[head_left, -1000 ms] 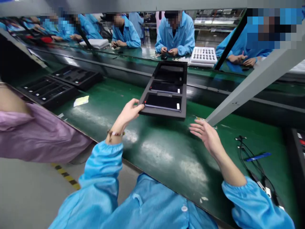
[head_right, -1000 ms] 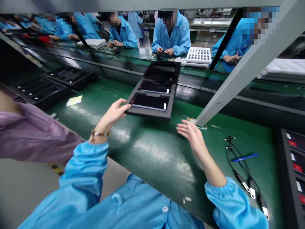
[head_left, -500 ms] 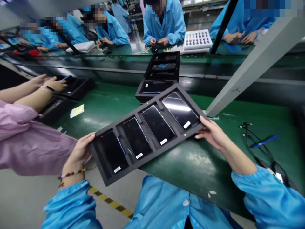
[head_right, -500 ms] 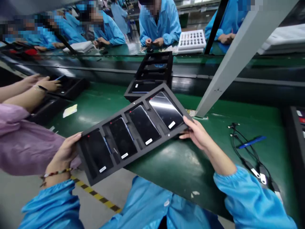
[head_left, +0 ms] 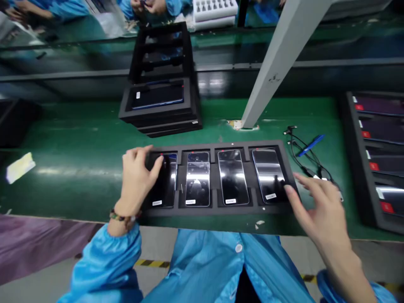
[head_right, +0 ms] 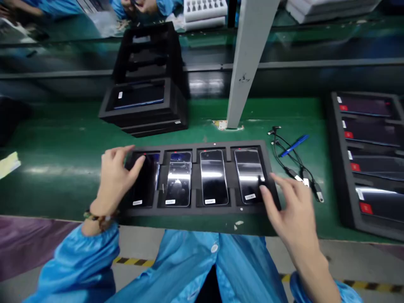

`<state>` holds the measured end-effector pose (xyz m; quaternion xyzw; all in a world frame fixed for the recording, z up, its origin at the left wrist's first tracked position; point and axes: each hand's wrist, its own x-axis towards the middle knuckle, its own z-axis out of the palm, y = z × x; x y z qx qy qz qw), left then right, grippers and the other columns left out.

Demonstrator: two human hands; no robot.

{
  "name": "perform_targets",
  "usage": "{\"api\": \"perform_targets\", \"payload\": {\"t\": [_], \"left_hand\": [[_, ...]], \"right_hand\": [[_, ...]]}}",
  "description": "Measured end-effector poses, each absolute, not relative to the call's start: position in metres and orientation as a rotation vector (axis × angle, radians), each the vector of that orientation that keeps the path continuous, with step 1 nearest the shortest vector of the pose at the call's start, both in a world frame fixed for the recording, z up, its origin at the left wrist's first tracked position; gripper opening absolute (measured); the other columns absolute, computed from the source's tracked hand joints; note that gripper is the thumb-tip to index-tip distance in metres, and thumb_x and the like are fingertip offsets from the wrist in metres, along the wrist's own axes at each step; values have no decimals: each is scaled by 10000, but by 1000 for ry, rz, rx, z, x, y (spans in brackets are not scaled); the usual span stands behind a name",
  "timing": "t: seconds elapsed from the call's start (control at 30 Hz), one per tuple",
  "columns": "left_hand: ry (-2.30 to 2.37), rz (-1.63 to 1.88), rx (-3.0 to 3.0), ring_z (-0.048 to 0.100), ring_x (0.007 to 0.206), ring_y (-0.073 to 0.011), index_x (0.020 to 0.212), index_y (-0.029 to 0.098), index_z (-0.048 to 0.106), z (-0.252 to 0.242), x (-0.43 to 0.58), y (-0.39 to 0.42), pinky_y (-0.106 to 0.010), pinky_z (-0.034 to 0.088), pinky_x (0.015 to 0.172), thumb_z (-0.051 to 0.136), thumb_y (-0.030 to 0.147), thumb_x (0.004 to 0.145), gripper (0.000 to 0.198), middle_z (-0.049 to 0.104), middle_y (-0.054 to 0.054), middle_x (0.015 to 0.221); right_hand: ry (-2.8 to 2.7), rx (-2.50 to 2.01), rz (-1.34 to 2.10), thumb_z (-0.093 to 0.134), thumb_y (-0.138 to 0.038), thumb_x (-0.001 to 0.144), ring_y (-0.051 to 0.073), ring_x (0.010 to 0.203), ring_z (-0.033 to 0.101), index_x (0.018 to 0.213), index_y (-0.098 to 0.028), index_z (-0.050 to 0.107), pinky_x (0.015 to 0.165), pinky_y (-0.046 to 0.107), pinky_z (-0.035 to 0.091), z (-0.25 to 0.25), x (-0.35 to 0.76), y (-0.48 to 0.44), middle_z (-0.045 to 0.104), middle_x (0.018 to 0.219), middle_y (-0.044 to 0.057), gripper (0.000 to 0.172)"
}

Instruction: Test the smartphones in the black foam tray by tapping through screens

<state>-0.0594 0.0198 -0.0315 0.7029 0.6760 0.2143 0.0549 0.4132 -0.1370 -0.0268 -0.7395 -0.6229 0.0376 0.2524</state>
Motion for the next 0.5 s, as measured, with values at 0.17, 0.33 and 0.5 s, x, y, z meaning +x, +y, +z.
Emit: {"api": "perform_targets", "payload": {"t": [0.17, 0.33, 0.5], "left_hand": [[2060, 187, 2386, 519, 1438, -453, 1618, 93, 534, -30, -18, -30, -597, 471, 1192, 494, 617, 1079, 752, 541, -301, 1541], [2147, 76, 2318, 514, 1443, -457, 1663, 138, 499, -33, -4, -33, -606, 489, 1165, 524, 563, 1078, 723, 535, -312, 1545], [2222, 83, 2213, 555, 1368, -399, 1647, 274, 548, -25, 8, -29, -568, 535, 1107, 570, 430, 1075, 594, 546, -245, 1541]], "right_hand": [[-2028, -2042, -26, 565, -579, 1074, 434, 1301, 582, 1524, -64, 605, 1085, 610, 523, -33, 376, -112, 615, 1466, 289, 685], [-2101, -2016, -75, 526, -585, 1083, 473, 1359, 566, 1506, 2, 594, 1064, 627, 535, -39, 366, -100, 586, 1408, 365, 727], [-2178, -1943, -73, 511, -524, 1089, 522, 1430, 554, 1550, -31, 578, 1062, 637, 543, -49, 369, -99, 473, 1572, 405, 679]]}}
